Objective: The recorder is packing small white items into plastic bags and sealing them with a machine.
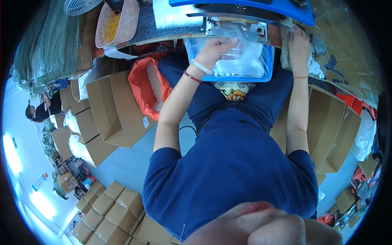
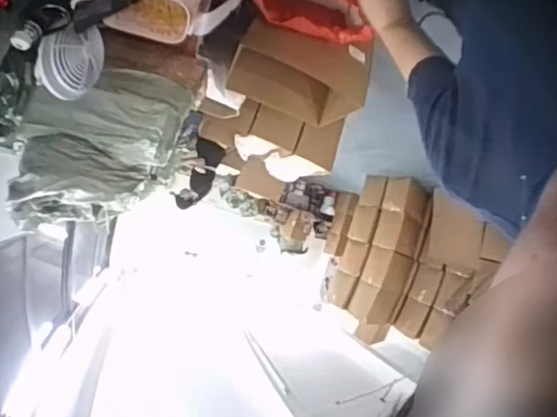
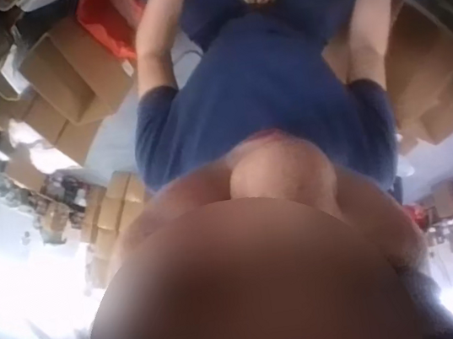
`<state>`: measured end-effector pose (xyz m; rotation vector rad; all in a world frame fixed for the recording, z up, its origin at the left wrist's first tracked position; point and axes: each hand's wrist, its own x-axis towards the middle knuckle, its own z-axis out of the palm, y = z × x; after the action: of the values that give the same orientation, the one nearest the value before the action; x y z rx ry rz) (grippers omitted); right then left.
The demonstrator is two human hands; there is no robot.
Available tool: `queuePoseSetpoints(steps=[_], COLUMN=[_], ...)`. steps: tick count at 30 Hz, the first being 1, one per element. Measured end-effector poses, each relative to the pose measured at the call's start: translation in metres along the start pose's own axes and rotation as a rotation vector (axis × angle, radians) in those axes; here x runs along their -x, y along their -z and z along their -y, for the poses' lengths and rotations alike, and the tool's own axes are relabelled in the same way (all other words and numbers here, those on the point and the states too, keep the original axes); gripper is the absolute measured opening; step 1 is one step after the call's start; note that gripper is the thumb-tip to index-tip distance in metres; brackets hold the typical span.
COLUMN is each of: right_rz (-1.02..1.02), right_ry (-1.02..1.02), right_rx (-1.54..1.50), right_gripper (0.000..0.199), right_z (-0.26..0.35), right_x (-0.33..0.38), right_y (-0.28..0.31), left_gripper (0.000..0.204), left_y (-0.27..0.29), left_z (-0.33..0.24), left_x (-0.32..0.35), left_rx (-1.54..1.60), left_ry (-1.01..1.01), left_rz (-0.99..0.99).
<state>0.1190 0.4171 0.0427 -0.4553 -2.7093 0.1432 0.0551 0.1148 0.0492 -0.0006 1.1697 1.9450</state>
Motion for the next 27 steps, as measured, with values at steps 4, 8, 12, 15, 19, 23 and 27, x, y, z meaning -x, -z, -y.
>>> queuePoseSetpoints(steps=[4,8,12,15,19,23,27], right_rz=[-0.034,-0.132,-0.099,0.062,0.216,0.250,0.022], right_ry=[-0.145,0.079,-0.159,-0.284,-0.013,0.022,0.300], right_rx=[-0.071,-0.225,-0.499,-0.661,-0.988,-1.044,-0.980], right_gripper=[0.031,0.029,0.028,0.029,0.025,0.024,0.024], right_z=[-0.013,-0.017,-0.004,0.034,0.103,0.135,0.139], right_x=[0.008,0.002,0.024,0.037,0.070,0.048,0.028], right_y=[0.006,-0.003,0.037,0.090,0.078,0.105,0.114], left_gripper=[0.028,0.055,0.044,0.027,0.015,0.018,0.022], left_y=[0.043,0.111,0.122,0.098,0.054,0.018,0.000], left_z=[-0.033,-0.059,-0.013,-0.025,-0.033,-0.034,-0.034], left_x=[0.004,-0.022,0.008,0.036,0.051,0.069,0.072], left_rx=[-0.738,-1.753,-1.907,-1.738,-1.235,-0.782,-0.703], left_ry=[-0.431,-1.015,-0.928,-0.943,-0.789,-0.558,-0.460], left_rz=[-0.302,-0.594,-0.520,-0.617,-0.588,-0.397,-0.300])
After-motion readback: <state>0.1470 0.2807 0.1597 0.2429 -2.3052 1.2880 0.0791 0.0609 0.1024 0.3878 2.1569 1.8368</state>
